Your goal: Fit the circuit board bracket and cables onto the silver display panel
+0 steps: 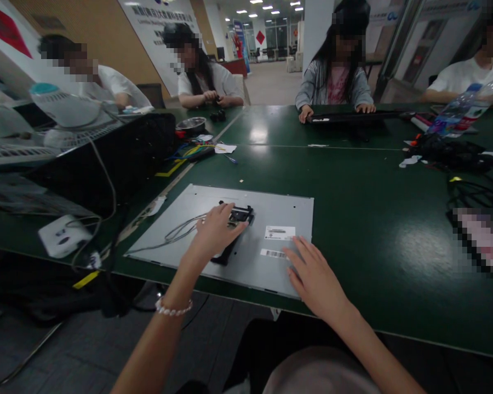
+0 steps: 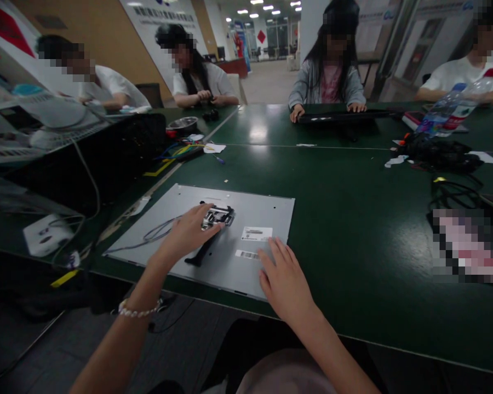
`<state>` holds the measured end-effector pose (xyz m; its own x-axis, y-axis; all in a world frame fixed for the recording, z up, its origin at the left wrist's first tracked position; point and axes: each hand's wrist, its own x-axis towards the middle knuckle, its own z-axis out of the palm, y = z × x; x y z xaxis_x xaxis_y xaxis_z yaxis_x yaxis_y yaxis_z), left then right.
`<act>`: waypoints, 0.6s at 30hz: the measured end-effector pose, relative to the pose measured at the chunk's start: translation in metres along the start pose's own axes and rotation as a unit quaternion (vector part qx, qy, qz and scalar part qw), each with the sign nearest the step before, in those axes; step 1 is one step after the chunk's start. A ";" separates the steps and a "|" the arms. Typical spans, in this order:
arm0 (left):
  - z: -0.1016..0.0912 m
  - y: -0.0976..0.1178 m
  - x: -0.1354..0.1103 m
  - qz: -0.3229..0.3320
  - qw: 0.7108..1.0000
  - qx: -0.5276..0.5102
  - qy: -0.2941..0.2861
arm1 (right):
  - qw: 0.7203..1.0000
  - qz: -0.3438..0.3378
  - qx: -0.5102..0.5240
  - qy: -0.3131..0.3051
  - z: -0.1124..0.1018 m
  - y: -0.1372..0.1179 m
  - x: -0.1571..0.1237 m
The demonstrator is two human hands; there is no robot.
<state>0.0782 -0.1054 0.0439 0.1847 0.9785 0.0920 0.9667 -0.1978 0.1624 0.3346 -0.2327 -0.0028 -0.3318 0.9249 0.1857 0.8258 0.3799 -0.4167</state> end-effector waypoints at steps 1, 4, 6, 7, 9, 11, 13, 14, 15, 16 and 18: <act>0.002 0.008 -0.006 -0.013 1.000 0.010 0.000 | 1.000 0.002 -0.002 -0.001 0.000 0.000 -0.001; 0.003 0.019 -0.014 -0.045 0.998 0.032 -0.005 | 1.000 0.007 -0.007 -0.001 -0.003 -0.001 -0.004; 0.005 0.018 -0.014 -0.065 0.997 0.034 -0.011 | 1.000 0.010 -0.009 -0.001 -0.006 -0.001 -0.006; 0.006 0.018 -0.013 -0.076 0.997 0.033 -0.011 | 1.000 0.011 -0.009 -0.002 -0.007 0.000 -0.006; 0.009 0.015 -0.011 -0.094 0.995 0.031 -0.006 | 1.000 0.012 -0.010 -0.003 -0.009 0.001 -0.007; 0.012 0.012 -0.009 -0.095 0.995 0.025 0.002 | 1.000 0.013 -0.009 -0.004 -0.009 0.003 -0.007; 0.014 0.003 -0.005 -0.080 0.997 0.008 0.005 | 1.000 0.016 -0.008 -0.006 -0.009 0.005 -0.007; 0.013 -0.004 -0.001 -0.071 0.997 -0.006 0.008 | 1.000 0.017 -0.008 -0.006 -0.009 0.006 -0.007; 0.012 -0.013 0.003 -0.066 0.997 -0.022 0.015 | 1.000 0.017 -0.007 -0.006 -0.009 0.007 -0.008; 0.009 -0.024 0.009 -0.069 0.996 -0.039 0.029 | 1.000 0.016 -0.007 -0.006 -0.009 0.009 -0.008; 0.000 -0.047 0.021 -0.097 0.991 -0.061 0.075 | 1.000 0.013 -0.005 -0.002 -0.009 0.012 -0.009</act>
<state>0.0368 -0.0756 0.0380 -0.0398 0.9809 0.1903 0.9509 -0.0212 0.3087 0.3514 -0.2372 -0.0013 -0.3127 0.9342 0.1715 0.8387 0.3564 -0.4119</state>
